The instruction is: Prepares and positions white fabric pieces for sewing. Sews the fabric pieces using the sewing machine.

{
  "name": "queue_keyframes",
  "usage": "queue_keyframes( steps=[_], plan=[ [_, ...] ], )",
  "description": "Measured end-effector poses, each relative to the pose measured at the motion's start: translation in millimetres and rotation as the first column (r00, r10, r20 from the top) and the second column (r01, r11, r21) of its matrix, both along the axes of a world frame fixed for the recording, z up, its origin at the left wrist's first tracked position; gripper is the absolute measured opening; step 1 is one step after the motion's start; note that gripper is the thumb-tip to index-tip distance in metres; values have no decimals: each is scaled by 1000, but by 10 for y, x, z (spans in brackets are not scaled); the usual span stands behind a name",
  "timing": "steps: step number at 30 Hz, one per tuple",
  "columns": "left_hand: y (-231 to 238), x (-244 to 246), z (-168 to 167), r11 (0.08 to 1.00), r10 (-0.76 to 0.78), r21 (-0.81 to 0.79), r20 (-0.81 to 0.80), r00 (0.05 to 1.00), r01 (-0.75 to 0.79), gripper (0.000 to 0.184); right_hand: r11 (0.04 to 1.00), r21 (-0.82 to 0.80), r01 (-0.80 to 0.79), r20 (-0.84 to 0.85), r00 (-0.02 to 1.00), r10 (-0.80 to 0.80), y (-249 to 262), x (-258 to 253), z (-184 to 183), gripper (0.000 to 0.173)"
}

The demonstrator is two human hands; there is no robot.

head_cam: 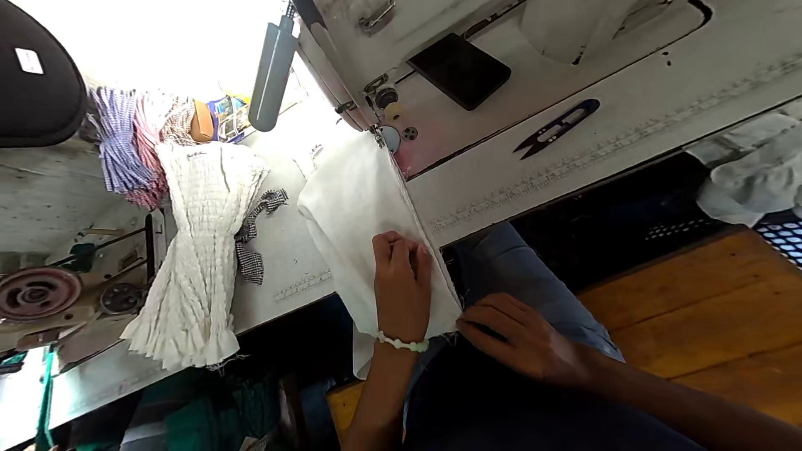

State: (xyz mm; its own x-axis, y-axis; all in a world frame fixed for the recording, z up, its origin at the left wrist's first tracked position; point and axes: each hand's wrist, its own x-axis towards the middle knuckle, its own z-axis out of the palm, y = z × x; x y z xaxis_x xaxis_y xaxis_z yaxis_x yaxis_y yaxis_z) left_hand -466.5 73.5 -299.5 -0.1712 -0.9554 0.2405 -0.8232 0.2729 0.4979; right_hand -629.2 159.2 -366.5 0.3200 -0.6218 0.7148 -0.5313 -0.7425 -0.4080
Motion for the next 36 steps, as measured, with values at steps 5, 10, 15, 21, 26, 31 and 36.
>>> queue_keyframes(
  steps=[5,10,15,21,26,31,36],
  plan=[
    [141,19,-38,998,-56,-38,80,995,59,35,1000,3,24,1,1000,-24,16,-2,-7,10],
    [244,77,-63,996,-89,0,99,991,90,35,1000,-3,24,-27,999,-24,12,24,-4,13],
    [349,111,-50,991,-115,68,-1,993,115,24,999,22,43,-23,999,-42,20,34,-25,14],
    [475,185,-96,984,-130,110,-68,989,137,26,997,52,62,7,998,-62,33,28,-40,13],
    [507,285,-105,963,-150,175,-291,945,206,21,998,49,32,-12,999,-32,17,34,-21,13],
    [526,332,-186,957,-190,141,-349,918,252,22,998,66,15,-169,986,-4,0,45,47,17],
    [526,286,-181,960,-226,91,-296,928,263,20,989,23,144,-283,950,-132,40,56,119,18]
  ],
)
